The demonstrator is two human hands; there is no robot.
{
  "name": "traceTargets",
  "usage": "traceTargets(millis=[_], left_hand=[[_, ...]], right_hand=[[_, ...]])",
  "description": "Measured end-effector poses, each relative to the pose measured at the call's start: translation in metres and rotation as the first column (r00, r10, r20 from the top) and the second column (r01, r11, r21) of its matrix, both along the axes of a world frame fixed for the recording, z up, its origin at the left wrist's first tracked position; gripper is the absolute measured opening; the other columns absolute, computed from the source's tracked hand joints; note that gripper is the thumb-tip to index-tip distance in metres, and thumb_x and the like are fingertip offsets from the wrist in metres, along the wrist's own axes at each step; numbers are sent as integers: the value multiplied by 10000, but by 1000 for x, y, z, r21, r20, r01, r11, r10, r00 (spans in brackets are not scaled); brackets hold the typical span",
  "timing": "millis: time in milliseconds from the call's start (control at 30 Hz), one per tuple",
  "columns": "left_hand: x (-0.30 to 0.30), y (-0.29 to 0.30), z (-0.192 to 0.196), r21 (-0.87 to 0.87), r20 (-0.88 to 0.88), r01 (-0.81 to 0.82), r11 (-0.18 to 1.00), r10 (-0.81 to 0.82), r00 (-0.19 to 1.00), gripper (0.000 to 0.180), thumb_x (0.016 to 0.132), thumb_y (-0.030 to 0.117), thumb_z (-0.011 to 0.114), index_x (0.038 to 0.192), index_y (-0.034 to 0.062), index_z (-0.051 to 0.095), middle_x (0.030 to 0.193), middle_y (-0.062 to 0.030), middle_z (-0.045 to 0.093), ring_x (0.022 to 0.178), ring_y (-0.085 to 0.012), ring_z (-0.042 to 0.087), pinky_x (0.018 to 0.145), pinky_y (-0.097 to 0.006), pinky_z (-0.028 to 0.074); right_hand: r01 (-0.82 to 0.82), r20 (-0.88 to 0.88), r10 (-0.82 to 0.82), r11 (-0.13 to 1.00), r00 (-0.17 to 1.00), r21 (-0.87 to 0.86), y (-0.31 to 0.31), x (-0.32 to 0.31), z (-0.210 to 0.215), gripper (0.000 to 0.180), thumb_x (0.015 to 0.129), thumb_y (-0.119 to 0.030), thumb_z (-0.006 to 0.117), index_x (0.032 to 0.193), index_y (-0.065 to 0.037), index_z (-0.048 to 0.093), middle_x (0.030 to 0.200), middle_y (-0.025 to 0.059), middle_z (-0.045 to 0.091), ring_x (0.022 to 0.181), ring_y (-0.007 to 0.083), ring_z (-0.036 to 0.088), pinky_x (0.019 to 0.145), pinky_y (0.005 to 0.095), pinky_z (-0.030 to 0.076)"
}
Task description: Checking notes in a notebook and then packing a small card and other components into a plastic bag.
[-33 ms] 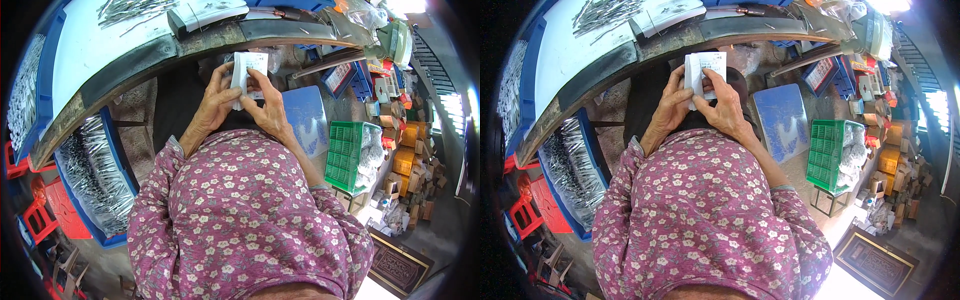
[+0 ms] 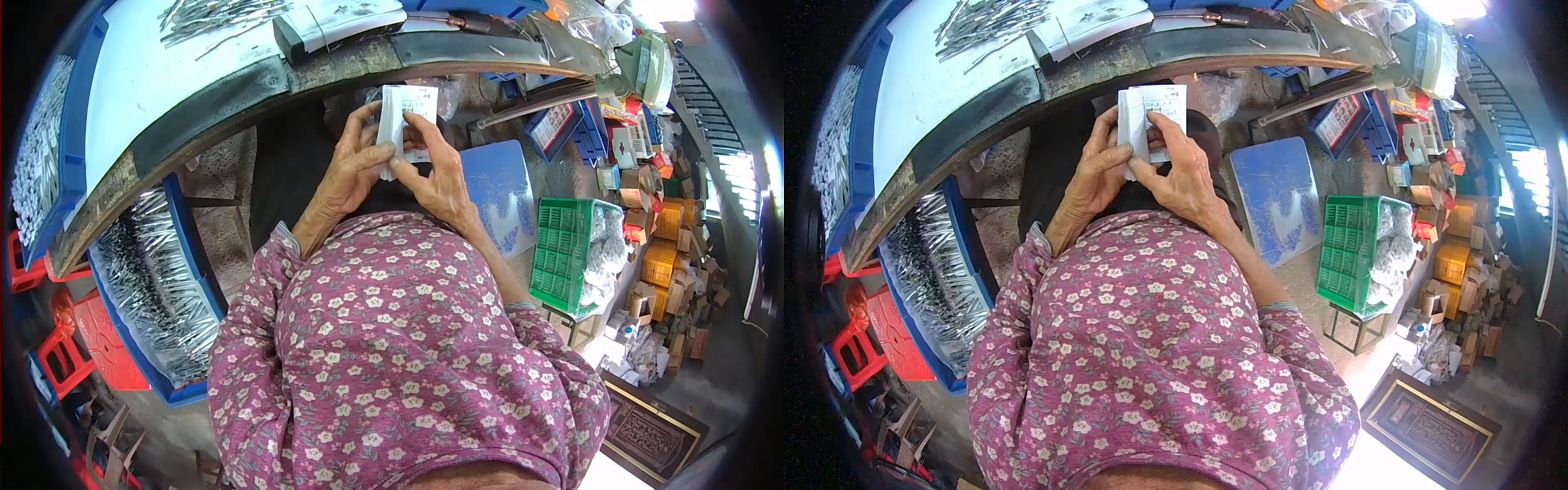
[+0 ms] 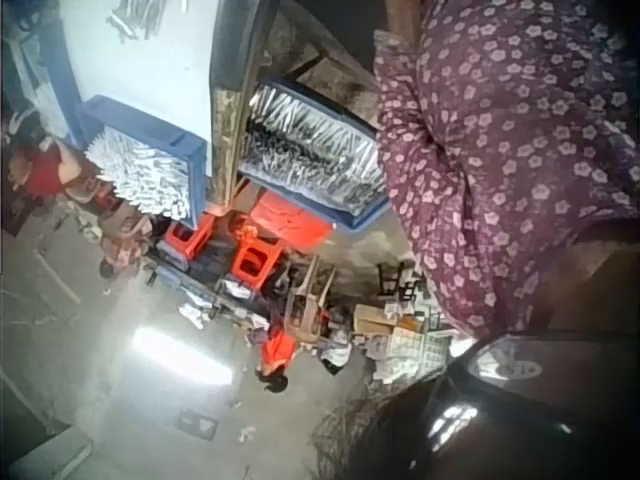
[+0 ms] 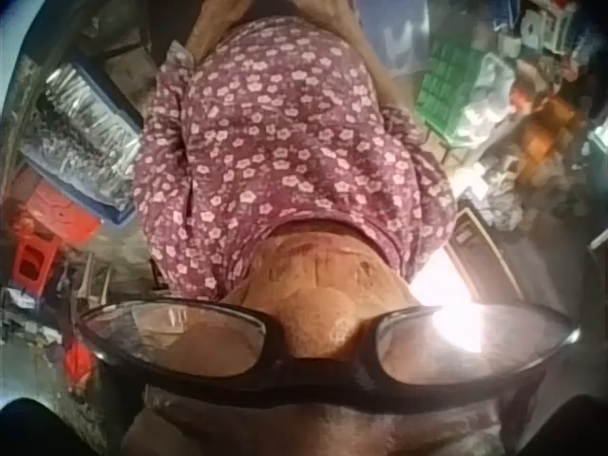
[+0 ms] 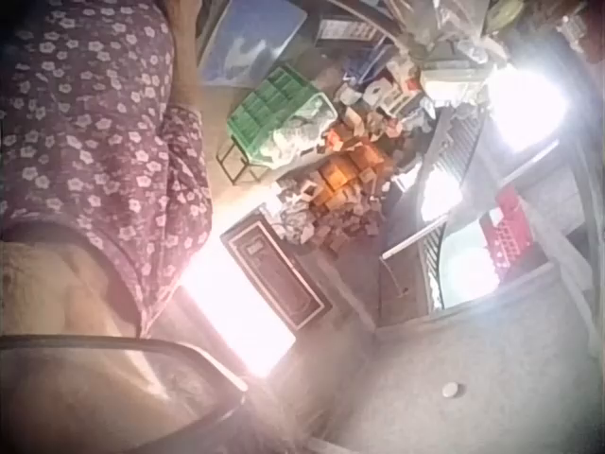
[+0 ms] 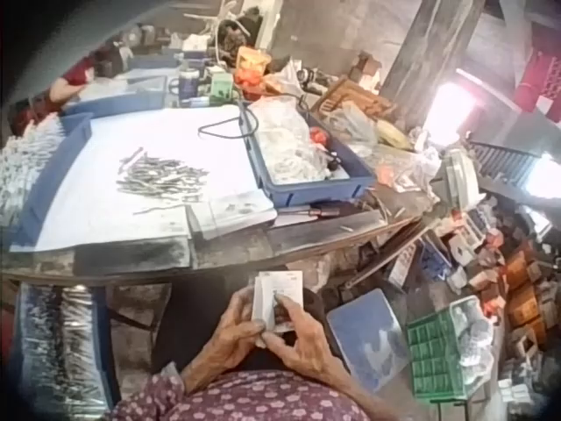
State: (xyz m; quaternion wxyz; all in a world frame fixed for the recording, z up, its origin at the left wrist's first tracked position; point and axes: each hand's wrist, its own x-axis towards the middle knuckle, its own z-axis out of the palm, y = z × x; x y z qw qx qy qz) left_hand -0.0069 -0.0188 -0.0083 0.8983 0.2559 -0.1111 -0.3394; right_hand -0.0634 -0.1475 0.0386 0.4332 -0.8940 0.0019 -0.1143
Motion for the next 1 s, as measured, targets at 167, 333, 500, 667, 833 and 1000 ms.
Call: traceTargets(millis=[167,333,500,667,833,1000], left_hand=[[0,1,1,-18,5,-13,1000,13,1000,696,733,82,634,1288,60,215,1169,-151,423,1079,-253,456,873,-391,428],[-1,1,0,6,14,-9,1000,9,1000,714,718,69,641,1291,68,214,1173,-148,424,1083,-246,451,878,-394,427],[-2,1,2,29,5,-26,999,26,1000,736,703,64,651,1293,72,211,1168,-140,428,1095,-244,443,882,-392,427],[-1,1,-1,38,3,-49,998,49,999,748,697,61,653,1297,82,207,1156,-135,438,1094,-245,447,889,-395,422],[-1,2,0,40,13,-32,999,32,999,755,693,64,661,1296,80,208,1165,-135,439,1097,-245,446,894,-396,413],[-1,3,-2,49,27,-29,998,28,999,757,690,63,673,1293,81,217,1176,-133,436,1096,-245,449,895,-390,411]], right_hand=[[-29,26,31,996,999,-83,3,-2,2,600,683,-206,658,1175,41,418,1012,194,547,886,281,572,775,369,459],[-8,13,10,993,1000,-118,4,-2,2,598,679,-185,653,1185,24,411,1019,196,543,873,287,568,784,375,455],[-20,24,21,999,999,-50,3,-3,3,547,700,-112,613,1187,20,400,1009,214,550,893,314,569,790,382,451],[-22,22,21,999,1000,26,1,-4,1,519,717,-58,573,1193,29,384,1020,237,548,920,339,566,802,383,444],[-17,15,16,993,1000,114,0,-6,2,509,725,-43,540,1198,40,372,1019,256,541,943,349,558,812,381,436],[-26,9,25,998,1000,54,0,-6,7,494,730,-42,527,1191,49,373,996,265,542,932,363,557,804,382,434]])
